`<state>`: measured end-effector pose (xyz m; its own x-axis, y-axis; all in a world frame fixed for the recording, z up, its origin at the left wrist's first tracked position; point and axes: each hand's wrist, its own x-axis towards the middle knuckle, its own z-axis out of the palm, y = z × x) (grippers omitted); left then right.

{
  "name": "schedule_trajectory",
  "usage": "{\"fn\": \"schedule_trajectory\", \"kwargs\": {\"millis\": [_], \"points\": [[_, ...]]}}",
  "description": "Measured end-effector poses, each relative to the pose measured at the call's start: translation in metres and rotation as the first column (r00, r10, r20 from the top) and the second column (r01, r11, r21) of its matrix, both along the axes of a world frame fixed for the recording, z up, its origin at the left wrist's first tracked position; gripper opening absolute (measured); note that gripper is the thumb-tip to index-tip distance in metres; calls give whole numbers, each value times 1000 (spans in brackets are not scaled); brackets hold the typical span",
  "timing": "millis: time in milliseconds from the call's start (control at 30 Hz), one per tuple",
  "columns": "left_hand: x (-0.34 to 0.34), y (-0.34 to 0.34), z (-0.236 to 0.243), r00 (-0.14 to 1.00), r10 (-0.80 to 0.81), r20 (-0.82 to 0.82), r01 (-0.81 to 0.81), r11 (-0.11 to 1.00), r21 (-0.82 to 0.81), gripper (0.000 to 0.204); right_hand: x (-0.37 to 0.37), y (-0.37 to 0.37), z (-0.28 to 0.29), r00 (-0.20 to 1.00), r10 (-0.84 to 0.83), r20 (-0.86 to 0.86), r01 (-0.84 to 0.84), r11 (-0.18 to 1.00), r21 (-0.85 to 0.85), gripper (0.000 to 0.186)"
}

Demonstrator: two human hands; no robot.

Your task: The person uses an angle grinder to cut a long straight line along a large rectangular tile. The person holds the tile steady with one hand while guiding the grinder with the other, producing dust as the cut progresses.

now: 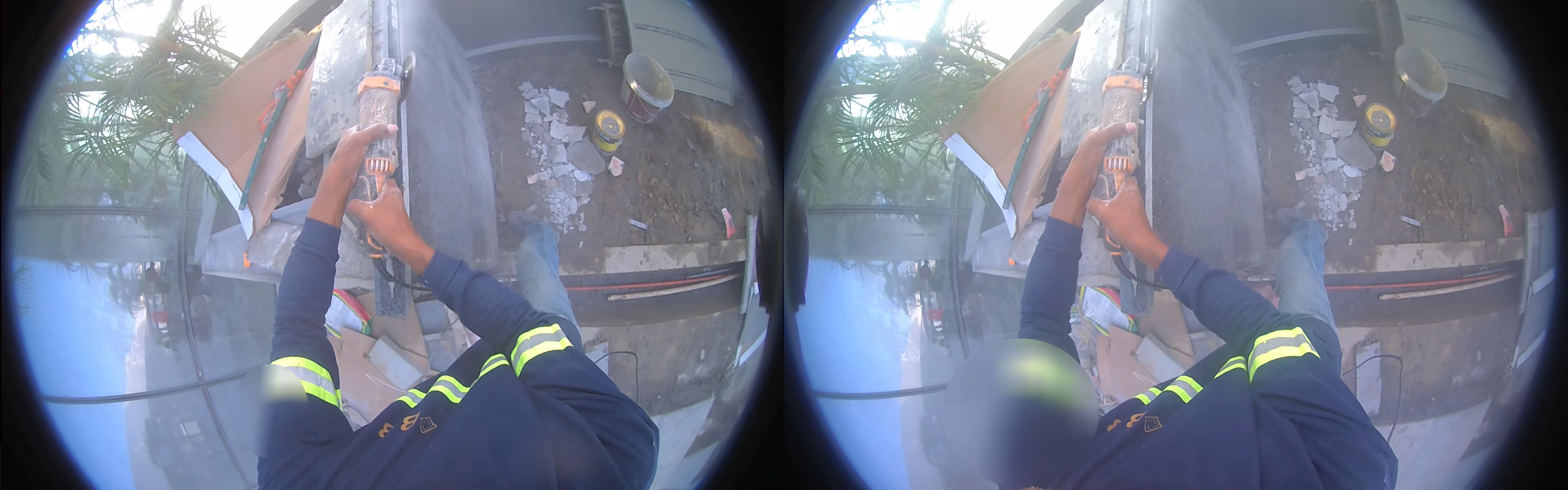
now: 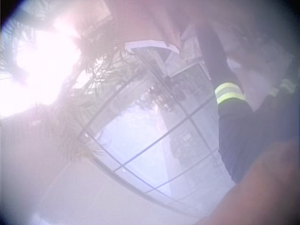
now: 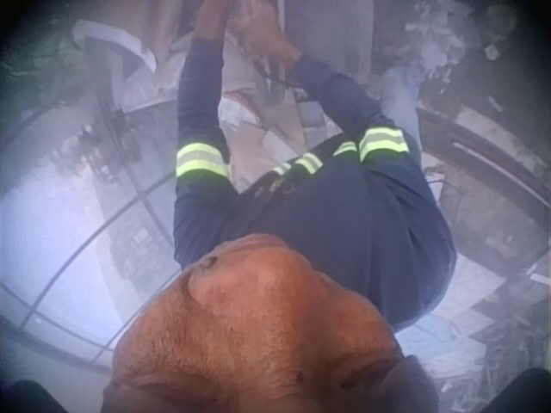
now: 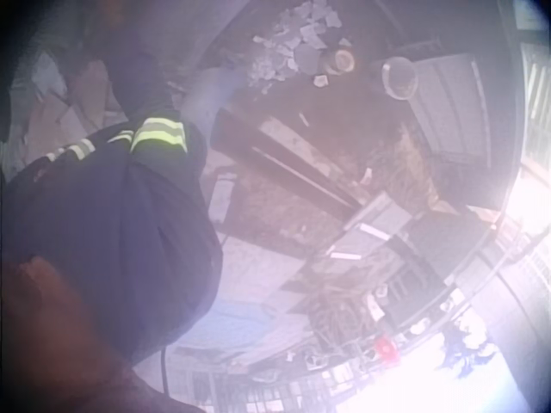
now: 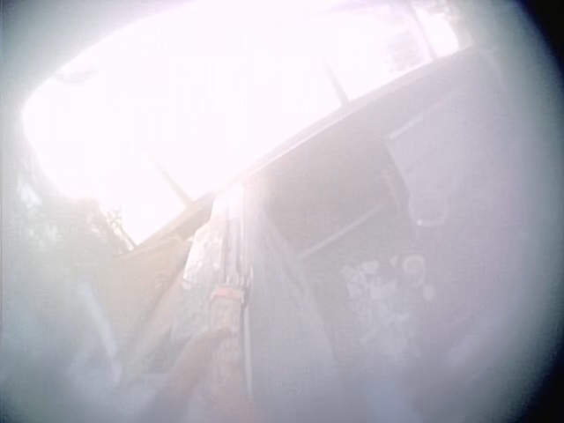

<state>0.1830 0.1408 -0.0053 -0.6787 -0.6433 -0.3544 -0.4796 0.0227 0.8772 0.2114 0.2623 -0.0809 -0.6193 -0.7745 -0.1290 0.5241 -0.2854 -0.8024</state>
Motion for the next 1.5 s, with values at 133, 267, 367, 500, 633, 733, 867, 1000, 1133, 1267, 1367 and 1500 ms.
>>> {"fn": "schedule_trajectory", "kwargs": {"millis": [133, 267, 367, 500, 633, 733, 867, 1000, 1133, 1267, 1367, 1500], "points": [[-1, 2, 1, 1000, -10, -12, 10, 1000, 2, 53, 2, 4, 2, 1000, -7, -2, 7, 1000, -8, 59], [1, 6, 3, 1000, -20, 5, 21, 999, -25, 55, 1, 8, 5, 1000, 6, -27, -5, 1000, 12, 59], [2, 4, 2, 1000, -10, 5, 11, 999, -39, 54, 2, 7, 6, 1000, 12, -14, -11, 1000, 12, 58], [-2, 8, 6, 1000, -17, -9, 16, 998, -62, 51, -1, -3, 0, 998, -45, -42, 45, 999, -17, 54], [-2, 1, 1, 1000, -10, -10, 10, 999, -44, 52, -3, 0, 5, 1000, -4, 4, 5, 1000, -12, 52], [-3, -2, -1, 1000, -10, 0, 10, 999, -47, 53, -6, -2, 3, 1000, 12, 6, -12, 999, -40, 54], [0, -1, -3, 1000, -6, 8, 6, 999, -52, 56, 2, 5, 6, 999, -28, -18, 28, 1000, -5, 57], [2, 1, -2, 1000, -21, 2, 21, 999, -29, 57, 7, 3, 0, 999, -29, -37, 29, 1000, 6, 58], [2, 1, -2, 1000, -24, 6, 24, 1000, -16, 55, 6, -3, -6, 998, -46, -36, 44, 998, -50, 54], [2, -9, -7, 1000, -6, 9, 6, 1000, 20, 51, -1, -5, -4, 998, 40, -38, -40, 999, -9, 60], [-2, -10, -5, 1000, -12, 1, 12, 1000, 27, 49, -1, -9, -6, 1000, 22, 0, -22, 1000, -17, 57], [0, -4, -4, 1000, -7, -12, 7, 1000, 16, 51, 2, -4, -3, 1000, -4, -6, 4, 1000, -9, 53]]}}
